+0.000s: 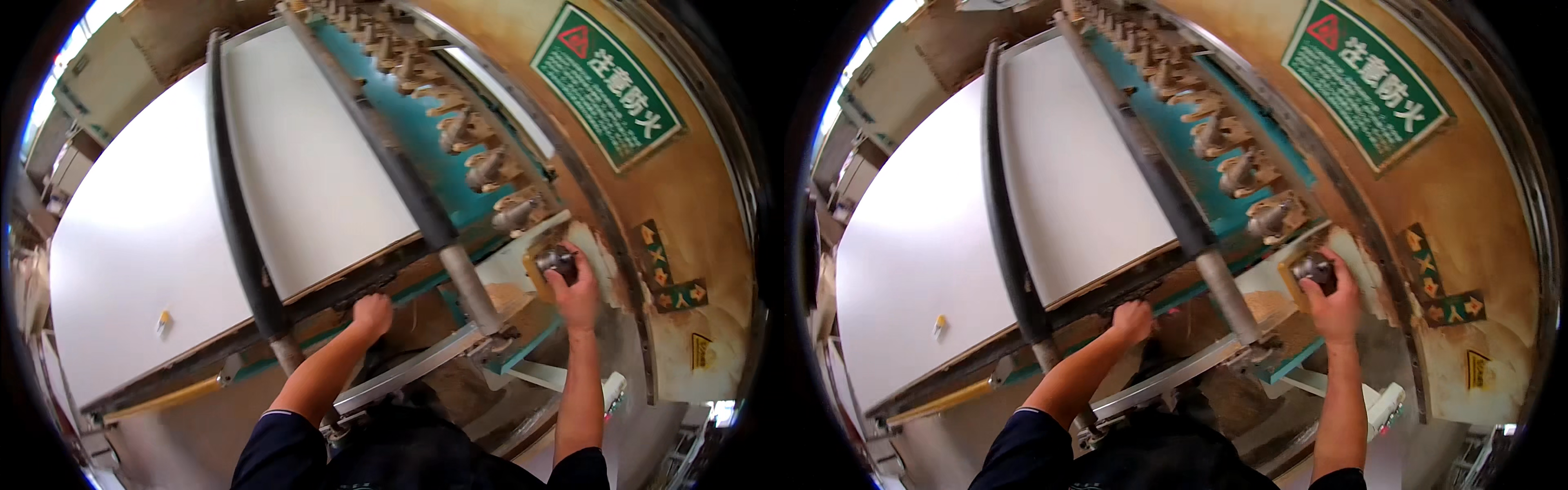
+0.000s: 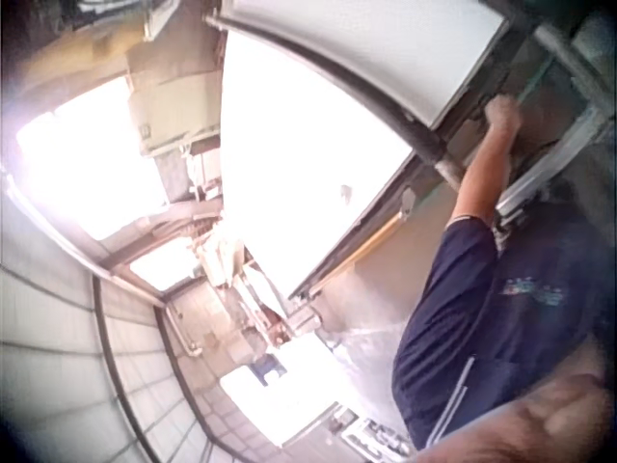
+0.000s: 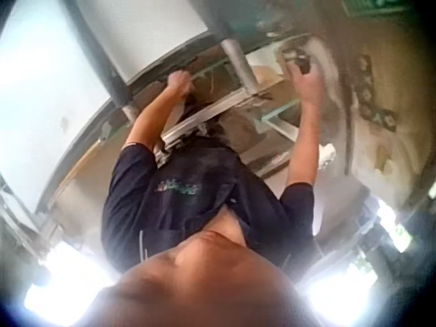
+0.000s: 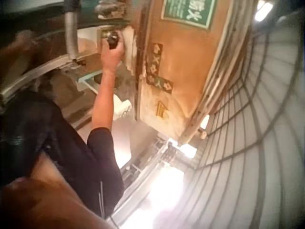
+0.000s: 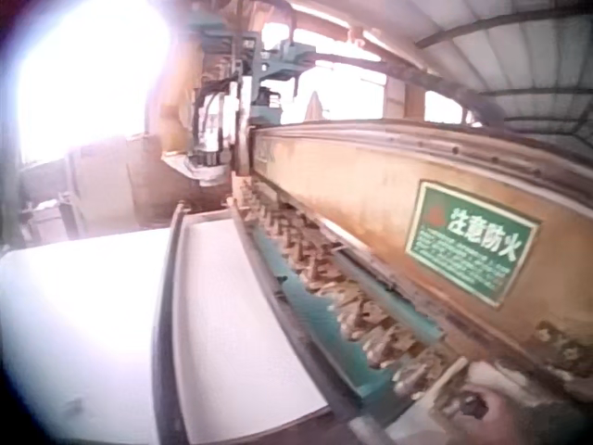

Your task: The person adjusts a large industrial machine using a wrench and a pneumatic tool. They then pick up a small yellow-handled tool, walk to a nearby desk, and open a drawer.

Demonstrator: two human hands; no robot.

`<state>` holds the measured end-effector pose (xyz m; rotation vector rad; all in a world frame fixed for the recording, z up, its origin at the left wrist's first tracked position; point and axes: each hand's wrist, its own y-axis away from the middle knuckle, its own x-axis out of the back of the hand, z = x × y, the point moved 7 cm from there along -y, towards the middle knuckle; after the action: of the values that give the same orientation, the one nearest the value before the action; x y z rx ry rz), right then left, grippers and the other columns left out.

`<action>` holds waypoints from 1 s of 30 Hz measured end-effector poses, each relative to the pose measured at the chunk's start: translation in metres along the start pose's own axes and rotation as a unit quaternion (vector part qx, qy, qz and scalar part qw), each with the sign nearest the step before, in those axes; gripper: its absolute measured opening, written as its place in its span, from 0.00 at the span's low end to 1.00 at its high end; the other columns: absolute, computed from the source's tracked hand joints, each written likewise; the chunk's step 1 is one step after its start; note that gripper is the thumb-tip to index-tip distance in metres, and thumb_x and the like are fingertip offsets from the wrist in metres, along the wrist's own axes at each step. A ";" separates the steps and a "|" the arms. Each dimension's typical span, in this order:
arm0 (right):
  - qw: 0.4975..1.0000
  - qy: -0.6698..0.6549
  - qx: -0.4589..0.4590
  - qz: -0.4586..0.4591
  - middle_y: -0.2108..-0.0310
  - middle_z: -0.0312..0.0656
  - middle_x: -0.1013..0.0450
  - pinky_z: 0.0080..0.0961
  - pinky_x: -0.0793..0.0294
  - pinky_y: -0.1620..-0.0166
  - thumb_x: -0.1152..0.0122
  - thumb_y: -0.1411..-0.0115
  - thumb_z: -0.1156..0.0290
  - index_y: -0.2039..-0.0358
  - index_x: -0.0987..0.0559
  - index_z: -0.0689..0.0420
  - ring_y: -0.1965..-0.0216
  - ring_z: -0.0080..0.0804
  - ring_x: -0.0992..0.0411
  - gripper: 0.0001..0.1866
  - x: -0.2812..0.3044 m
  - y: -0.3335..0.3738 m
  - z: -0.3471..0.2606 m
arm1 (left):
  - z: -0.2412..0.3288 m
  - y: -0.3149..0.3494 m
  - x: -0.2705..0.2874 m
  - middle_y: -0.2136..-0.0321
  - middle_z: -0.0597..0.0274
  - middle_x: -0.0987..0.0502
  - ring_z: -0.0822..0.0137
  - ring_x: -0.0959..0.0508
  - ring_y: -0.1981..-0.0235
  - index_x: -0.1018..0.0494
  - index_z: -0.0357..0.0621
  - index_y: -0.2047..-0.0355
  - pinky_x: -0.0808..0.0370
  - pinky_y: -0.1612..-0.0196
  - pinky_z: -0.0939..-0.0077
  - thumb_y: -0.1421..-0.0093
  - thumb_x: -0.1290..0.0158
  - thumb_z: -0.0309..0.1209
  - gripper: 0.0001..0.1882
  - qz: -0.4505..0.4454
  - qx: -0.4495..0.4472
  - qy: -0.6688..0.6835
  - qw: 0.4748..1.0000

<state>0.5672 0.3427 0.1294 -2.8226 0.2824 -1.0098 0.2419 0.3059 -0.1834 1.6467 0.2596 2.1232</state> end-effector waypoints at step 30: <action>0.892 0.076 0.260 -0.363 0.53 0.55 0.24 0.39 0.26 0.51 0.40 0.39 0.55 0.47 0.23 0.58 0.53 0.54 0.26 0.24 -0.198 0.180 -0.042 | 0.116 0.141 0.158 0.61 0.59 0.18 0.54 0.22 0.51 0.17 0.48 0.60 0.31 0.51 0.41 0.44 0.42 0.42 0.16 0.066 -0.199 -0.207 0.956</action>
<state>0.3666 0.2082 0.0068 -2.3430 -0.9578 -1.1837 0.2900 0.2379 0.0431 1.8344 -0.3927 1.7096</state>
